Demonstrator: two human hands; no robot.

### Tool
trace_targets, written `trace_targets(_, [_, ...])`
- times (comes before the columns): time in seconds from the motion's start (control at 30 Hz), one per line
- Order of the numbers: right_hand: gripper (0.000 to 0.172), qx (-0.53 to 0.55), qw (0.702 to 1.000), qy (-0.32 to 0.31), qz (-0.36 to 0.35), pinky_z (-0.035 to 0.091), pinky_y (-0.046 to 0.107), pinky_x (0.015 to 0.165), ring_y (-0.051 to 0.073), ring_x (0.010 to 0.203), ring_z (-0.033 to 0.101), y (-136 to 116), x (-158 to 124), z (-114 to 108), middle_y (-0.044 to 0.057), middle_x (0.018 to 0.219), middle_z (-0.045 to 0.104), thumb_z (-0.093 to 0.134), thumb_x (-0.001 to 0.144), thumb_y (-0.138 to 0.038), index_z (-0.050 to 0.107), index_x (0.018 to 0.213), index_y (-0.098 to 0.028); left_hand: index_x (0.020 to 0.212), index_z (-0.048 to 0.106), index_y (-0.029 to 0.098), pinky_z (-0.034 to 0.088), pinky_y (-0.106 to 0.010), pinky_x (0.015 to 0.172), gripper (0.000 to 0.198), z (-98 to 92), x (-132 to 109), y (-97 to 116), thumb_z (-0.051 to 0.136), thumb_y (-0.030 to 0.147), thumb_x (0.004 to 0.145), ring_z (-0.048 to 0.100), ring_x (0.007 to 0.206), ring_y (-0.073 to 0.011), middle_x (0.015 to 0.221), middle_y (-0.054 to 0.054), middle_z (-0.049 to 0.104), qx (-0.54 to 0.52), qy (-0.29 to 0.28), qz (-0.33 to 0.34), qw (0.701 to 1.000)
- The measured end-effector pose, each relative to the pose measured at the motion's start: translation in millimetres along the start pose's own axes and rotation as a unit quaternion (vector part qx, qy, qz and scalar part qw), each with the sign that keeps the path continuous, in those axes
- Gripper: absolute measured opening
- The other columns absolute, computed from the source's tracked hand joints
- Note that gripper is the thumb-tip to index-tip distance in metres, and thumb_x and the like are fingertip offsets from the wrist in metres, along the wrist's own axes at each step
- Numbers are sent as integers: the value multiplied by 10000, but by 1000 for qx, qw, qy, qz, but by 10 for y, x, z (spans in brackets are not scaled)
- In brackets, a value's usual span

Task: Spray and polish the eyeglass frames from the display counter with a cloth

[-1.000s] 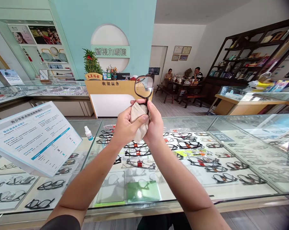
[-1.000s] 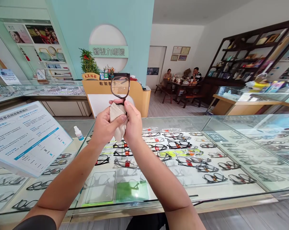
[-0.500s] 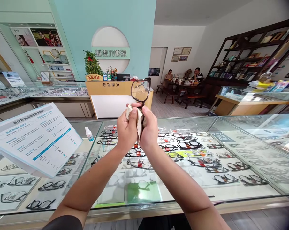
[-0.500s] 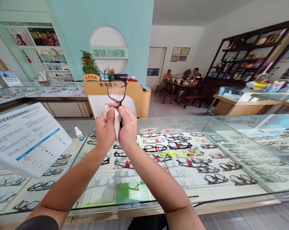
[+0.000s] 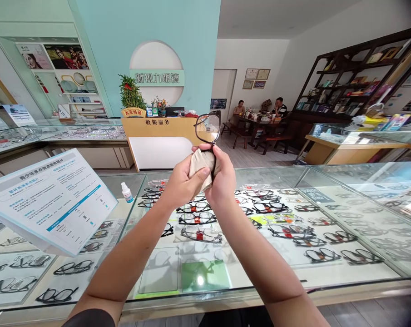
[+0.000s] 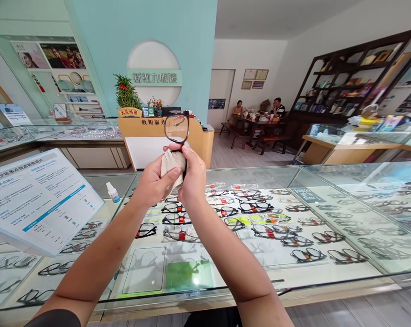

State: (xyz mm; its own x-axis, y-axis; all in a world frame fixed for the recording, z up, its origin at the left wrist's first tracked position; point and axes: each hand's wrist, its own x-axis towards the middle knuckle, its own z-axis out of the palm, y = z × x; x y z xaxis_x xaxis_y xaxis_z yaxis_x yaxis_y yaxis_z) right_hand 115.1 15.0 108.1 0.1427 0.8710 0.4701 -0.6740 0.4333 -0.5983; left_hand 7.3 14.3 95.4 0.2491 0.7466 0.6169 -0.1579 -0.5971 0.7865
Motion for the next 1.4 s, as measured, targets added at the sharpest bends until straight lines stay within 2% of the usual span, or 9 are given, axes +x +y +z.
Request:
trace_targets(0.2, [233,20,1000,-2,24,637,458,1163,294,1315,786,78,-106,71,49,1036,886,743,924,-477,824,961,-262,1290,762,179,616,-283,828,617,210,-34,-21,934,584,857,762,933,-210,1084,-86,821,-31,115,30,992])
trace_targets(0.37, [297,-13,999,-29,12,635,445,1153,295,1321,780,142,-232,130,54,1095,891,726,964,-535,829,990,-258,1124,805,177,555,-236,683,546,289,-85,2,888,659,882,669,738,-145,872,-31,765,13,225,55,973])
trace_targets(0.47, [315,-27,999,-38,16,633,432,1150,295,1334,772,142,-273,144,55,1106,892,715,973,-548,831,968,-255,1078,805,172,534,-246,669,582,312,-115,41,792,736,934,650,722,-149,862,-39,762,34,256,65,964])
trace_targets(0.67, [314,-46,998,-45,19,644,429,1116,300,1276,792,74,-246,129,59,1113,889,699,975,-543,830,943,-259,1067,802,195,530,-272,721,611,307,-128,9,633,780,1017,660,756,-176,850,-39,744,40,258,69,963])
trace_targets(0.83, [298,-53,998,-39,12,677,429,1033,296,1188,815,3,-148,64,62,1108,883,701,964,-533,837,966,-267,1221,768,210,591,-301,861,566,278,-99,-97,600,728,1065,758,994,-229,1080,-85,804,-19,164,58,985])
trace_targets(1.0, [243,-12,1000,-17,-5,663,454,1088,297,1212,813,2,-97,35,48,1044,877,745,952,-500,842,967,-277,1443,689,212,615,-347,1024,596,245,-89,-91,711,648,1037,758,1231,-278,1308,-136,790,-27,78,47,995])
trace_targets(1.17, [280,-28,999,-27,-10,642,442,1130,293,1288,787,78,-194,95,60,1114,879,736,971,-528,838,1009,-270,1308,761,202,614,-296,888,581,251,-96,-40,863,627,925,768,1009,-227,1115,-84,812,-1,160,53,986])
trace_targets(1.3, [350,-65,997,-51,1,646,425,1103,294,1289,779,122,-279,124,67,1137,880,691,1007,-577,842,1039,-262,1118,806,190,564,-268,731,545,276,-122,52,775,712,961,689,795,-178,879,-37,760,30,242,60,968])
trace_targets(1.4, [366,-75,995,-70,-3,666,396,1015,278,1163,807,97,-253,104,56,1096,873,701,1007,-586,846,1074,-257,1083,815,203,524,-261,675,587,245,-106,83,714,771,974,635,716,-155,790,-13,715,24,249,55,967])
